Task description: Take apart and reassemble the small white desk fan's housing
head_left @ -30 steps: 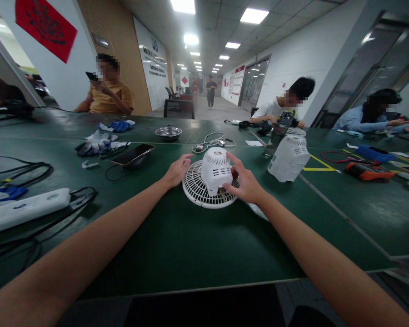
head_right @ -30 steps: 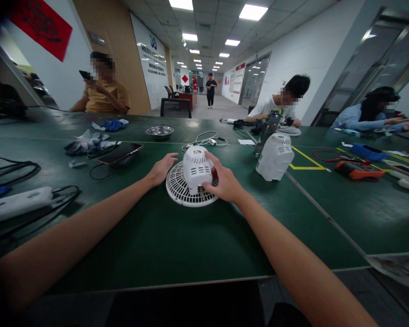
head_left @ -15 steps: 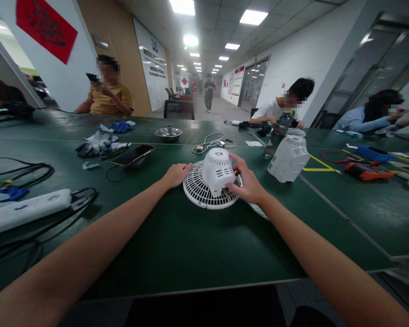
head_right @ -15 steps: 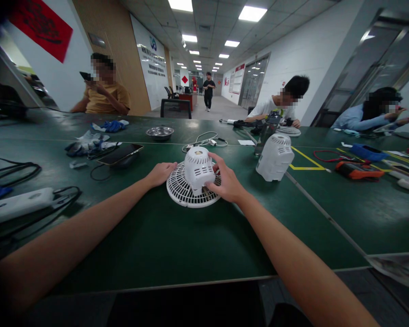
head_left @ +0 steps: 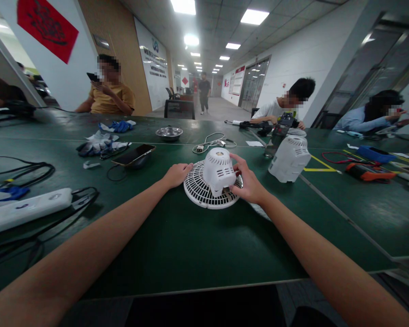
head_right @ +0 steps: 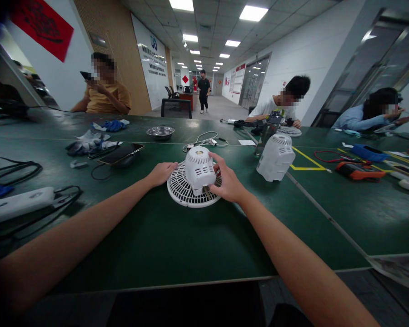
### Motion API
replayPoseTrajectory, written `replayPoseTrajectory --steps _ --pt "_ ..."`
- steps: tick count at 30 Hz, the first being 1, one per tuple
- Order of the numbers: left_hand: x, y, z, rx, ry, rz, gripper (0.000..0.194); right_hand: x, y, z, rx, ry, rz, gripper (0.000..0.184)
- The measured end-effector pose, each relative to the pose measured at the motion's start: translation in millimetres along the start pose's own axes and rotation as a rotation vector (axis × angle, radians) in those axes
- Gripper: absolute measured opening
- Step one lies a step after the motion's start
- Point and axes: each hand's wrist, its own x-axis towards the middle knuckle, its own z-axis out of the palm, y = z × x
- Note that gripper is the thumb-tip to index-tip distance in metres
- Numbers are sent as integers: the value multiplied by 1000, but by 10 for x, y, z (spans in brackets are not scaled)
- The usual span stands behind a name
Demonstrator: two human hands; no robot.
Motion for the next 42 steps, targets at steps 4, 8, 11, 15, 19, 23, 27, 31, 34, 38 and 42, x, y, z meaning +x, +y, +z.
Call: replayPoseTrajectory --steps 4,8,11,15,19,23,27,31,34,38,42 --pt "3 7 0 7 -1 11 61 -2 -16 4 -11 -5 22 100" --pt "9 -1 -1 35 18 21 60 -3 -11 12 -11 -7 37 102" --pt "8 -12 0 17 10 22 60 -4 -13 12 -10 -9 35 101" --pt "0 -13 1 -25 -7 1 60 -6 -24 6 0 -10 38 99" --pt "-13 8 -4 -36 -21 -13 59 -4 -32 3 13 -1 20 97" --pt "-16 22 -11 -38 -21 -13 59 2 -41 2 15 -3 22 98" --pt "-5 17 -11 -30 -26 -11 59 7 -63 8 -2 0 24 99" --pt "3 5 -7 -25 -23 -7 59 7 -94 21 -6 2 30 99" --pt "13 -10 -1 -5 -10 5 60 4 -115 30 -22 8 49 99" --pt "24 -23 4 16 -1 18 60 4 -131 38 -46 20 60 100" --pt "15 -13 -2 20 -3 17 60 7 -137 44 -55 31 64 98"
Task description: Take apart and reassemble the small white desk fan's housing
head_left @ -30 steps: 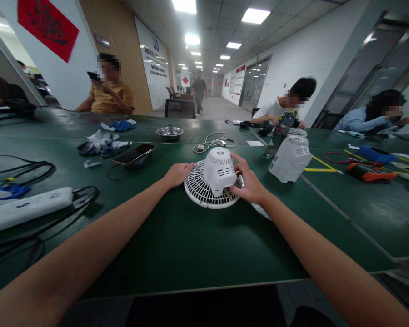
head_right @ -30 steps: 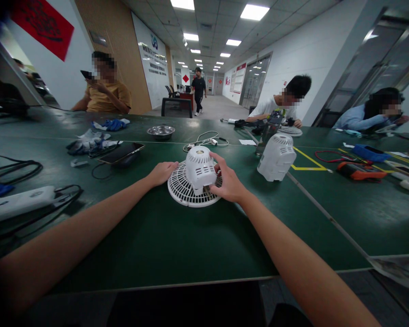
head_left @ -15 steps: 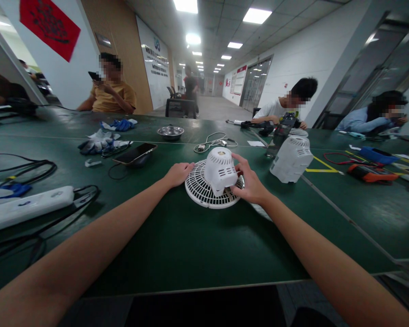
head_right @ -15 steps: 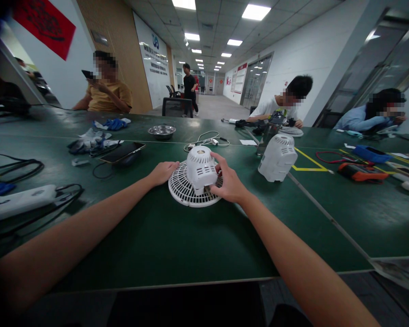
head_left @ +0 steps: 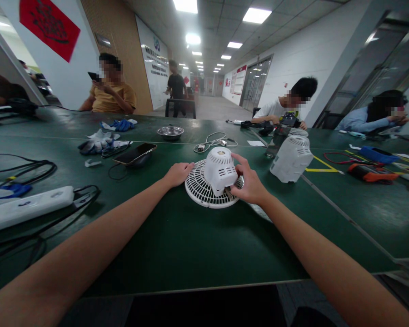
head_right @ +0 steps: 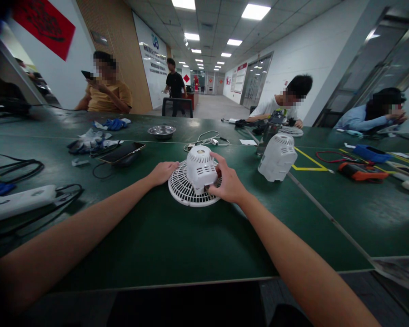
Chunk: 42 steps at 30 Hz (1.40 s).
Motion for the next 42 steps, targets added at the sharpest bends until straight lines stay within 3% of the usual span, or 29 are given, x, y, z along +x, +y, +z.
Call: replayPoseTrajectory --steps 29,42 --pt "-13 11 1 14 23 -1 58 -3 14 12 -71 26 -13 92" --pt "-4 0 11 -31 17 -19 58 -15 -3 -40 -37 -23 -29 94"
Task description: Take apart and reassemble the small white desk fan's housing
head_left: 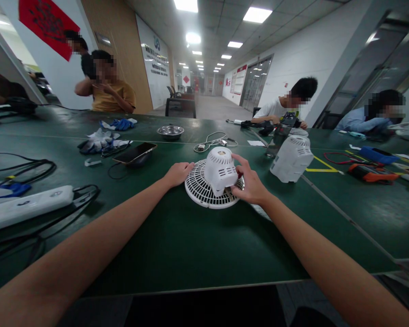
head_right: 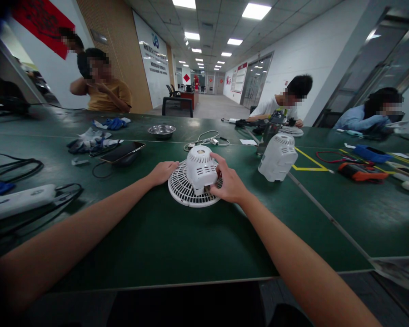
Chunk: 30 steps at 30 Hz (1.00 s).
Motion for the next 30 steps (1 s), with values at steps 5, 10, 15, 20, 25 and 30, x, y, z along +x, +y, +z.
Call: replayPoseTrajectory --steps 5,10,15,20,25,30 --pt "1 2 0 -9 -10 -6 57 2 10 -1 11 -5 -10 95" --pt "8 4 -2 35 -5 0 57 0 18 9 13 -13 -5 95" --pt "10 -3 2 47 -3 13 56 2 -2 30 -7 5 15 96" --pt "-19 28 -6 -8 -15 -10 55 4 -23 50 -31 23 22 95" --pt "-33 42 -15 -1 0 2 55 9 -47 59 -54 47 37 95" --pt "-15 14 -1 -15 -9 -4 55 10 -64 64 -60 56 38 95"
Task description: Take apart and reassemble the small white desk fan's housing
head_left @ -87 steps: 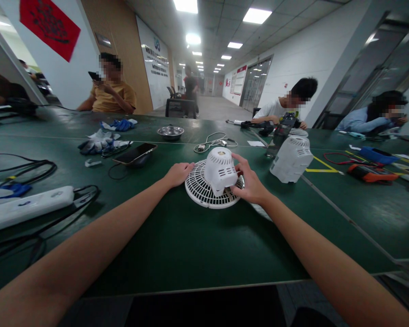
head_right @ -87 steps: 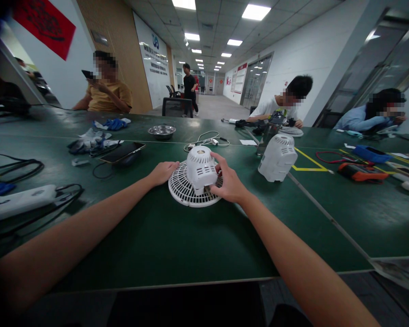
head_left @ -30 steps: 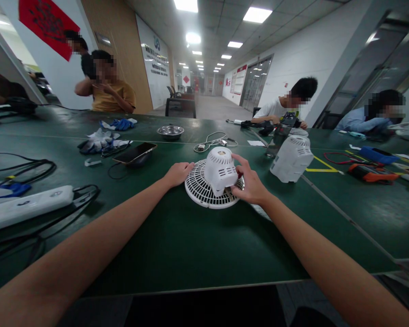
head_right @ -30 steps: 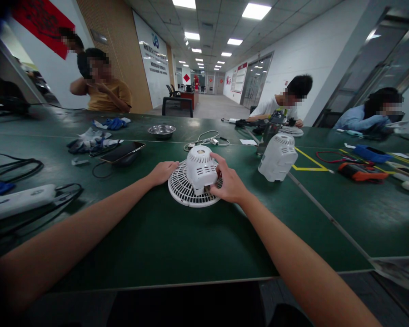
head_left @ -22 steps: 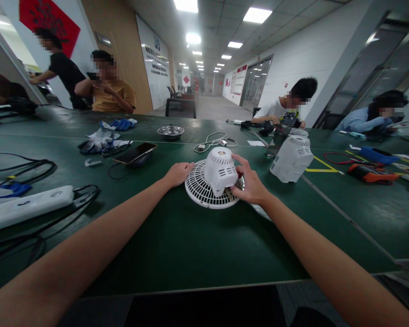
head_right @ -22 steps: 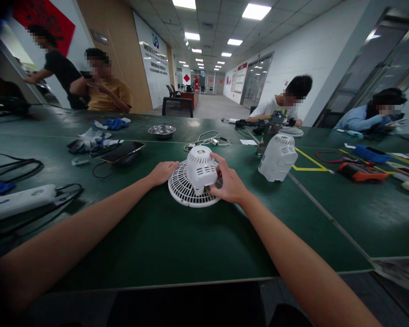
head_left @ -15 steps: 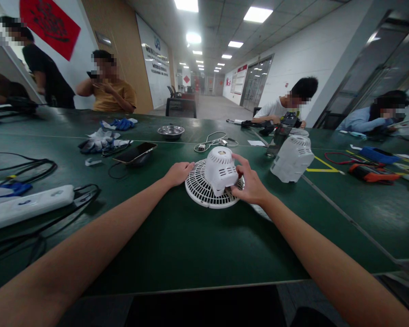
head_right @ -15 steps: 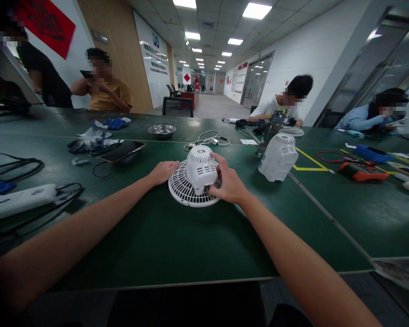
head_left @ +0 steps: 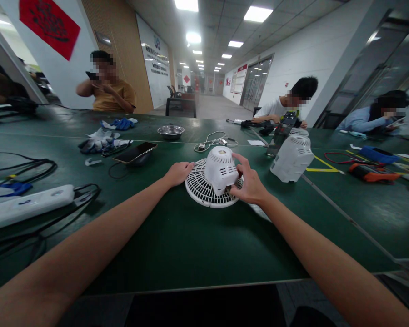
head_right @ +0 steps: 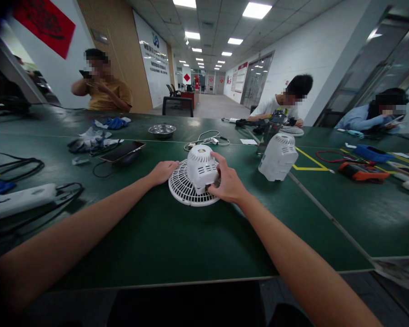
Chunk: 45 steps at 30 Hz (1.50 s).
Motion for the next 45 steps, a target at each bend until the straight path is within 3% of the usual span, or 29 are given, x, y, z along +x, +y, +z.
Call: replayPoseTrajectory --steps 10,19,45 --pt "11 -4 9 43 20 3 55 -10 65 4 5 0 -22 88" --pt "22 -18 9 35 17 4 56 -13 106 -5 43 -59 -45 96" --pt "15 1 0 74 16 17 55 1 5 17 72 -25 -24 94"
